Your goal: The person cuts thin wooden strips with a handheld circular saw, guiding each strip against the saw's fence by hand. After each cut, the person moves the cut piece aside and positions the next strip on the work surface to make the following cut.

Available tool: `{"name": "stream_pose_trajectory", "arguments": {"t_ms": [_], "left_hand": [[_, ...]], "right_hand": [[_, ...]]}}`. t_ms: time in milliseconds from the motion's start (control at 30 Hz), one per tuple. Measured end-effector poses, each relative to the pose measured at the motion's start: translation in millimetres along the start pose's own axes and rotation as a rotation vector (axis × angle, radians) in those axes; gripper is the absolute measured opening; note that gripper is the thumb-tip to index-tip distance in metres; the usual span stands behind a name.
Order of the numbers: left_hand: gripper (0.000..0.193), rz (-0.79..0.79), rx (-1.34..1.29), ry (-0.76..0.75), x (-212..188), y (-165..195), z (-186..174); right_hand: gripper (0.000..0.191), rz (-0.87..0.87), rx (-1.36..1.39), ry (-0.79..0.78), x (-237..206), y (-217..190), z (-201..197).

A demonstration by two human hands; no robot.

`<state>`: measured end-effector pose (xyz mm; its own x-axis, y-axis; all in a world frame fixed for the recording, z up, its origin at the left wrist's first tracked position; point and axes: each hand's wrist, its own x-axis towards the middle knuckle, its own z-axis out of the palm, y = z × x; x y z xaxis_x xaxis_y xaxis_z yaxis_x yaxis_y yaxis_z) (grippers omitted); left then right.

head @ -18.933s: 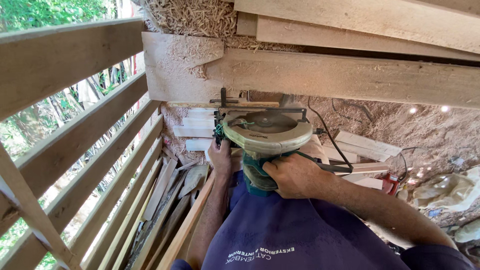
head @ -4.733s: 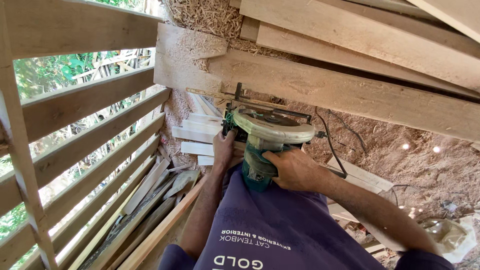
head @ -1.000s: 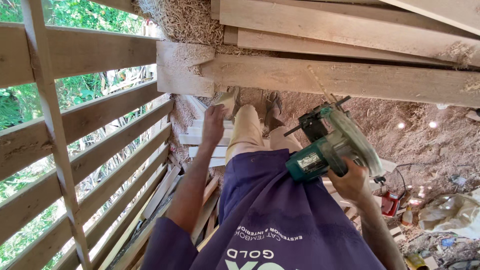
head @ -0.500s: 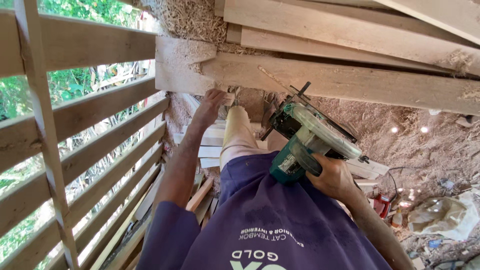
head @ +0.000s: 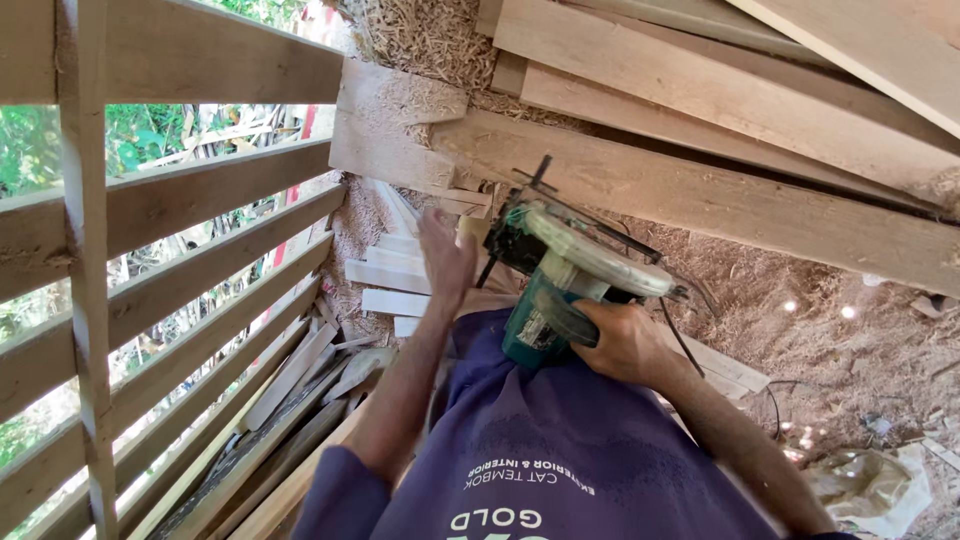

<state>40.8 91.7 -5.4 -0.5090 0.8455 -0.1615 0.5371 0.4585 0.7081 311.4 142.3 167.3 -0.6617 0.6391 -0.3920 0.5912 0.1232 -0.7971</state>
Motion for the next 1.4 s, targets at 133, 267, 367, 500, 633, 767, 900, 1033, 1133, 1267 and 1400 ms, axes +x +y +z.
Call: {"name": "stream_pose_trajectory", "arguments": {"t_ms": [133, 267, 367, 500, 633, 767, 900, 1033, 1133, 1267, 1400], "left_hand": [[0.044, -0.590, -0.741, -0.305, -36.0, -7.4, -0.8], [0.023, -0.678, -0.733, -0.349, -40.3, -17.7, -4.1], [0.025, -0.684, -0.618, -0.378, -36.0, -19.1, -4.9], [0.033, -0.741, -0.475, -0.355, -33.6, -16.5, -7.1], [0.029, -0.693, -0.429, -0.343, -31.7, -17.5, -9.3], [0.031, -0.734, -0.478, -0.337, -35.4, -21.0, -8.4], [0.036, -0.732, -0.424, -0.343, -42.3, -27.9, -6.7], [0.032, -0.690, -0.380, -0.324, -44.1, -41.2, -6.5], [0.032, -0.670, -0.396, -0.314, -44.0, -53.5, -9.2], [0.029, -0.674, -0.389, -0.289, -45.8, -66.0, -13.2], [0.023, -0.683, -0.426, -0.256, -47.1, -72.3, -18.2]], "right_hand": [[0.034, -0.094, -0.062, -0.056, 27.0, 1.9, 10.4], [0.046, -0.056, -0.174, -0.267, 42.4, 2.7, 16.3], [0.049, -0.036, -0.192, -0.364, 51.0, 3.6, 15.1], [0.047, -0.028, -0.193, -0.390, 60.3, 3.5, 14.5], [0.063, -0.029, -0.207, -0.462, 65.3, 2.6, 19.5], [0.059, 0.043, -0.226, -0.542, 65.3, 4.1, 21.6], [0.053, -0.004, -0.228, -0.515, 62.7, 2.5, 22.3], [0.052, -0.052, -0.185, -0.463, 65.5, -4.9, 24.8], [0.045, -0.027, -0.164, -0.500, 72.8, -12.3, 27.9], [0.036, -0.016, -0.145, -0.497, 79.9, -20.4, 32.5], [0.037, -0.034, -0.104, -0.503, 82.6, -23.0, 36.4]]}}
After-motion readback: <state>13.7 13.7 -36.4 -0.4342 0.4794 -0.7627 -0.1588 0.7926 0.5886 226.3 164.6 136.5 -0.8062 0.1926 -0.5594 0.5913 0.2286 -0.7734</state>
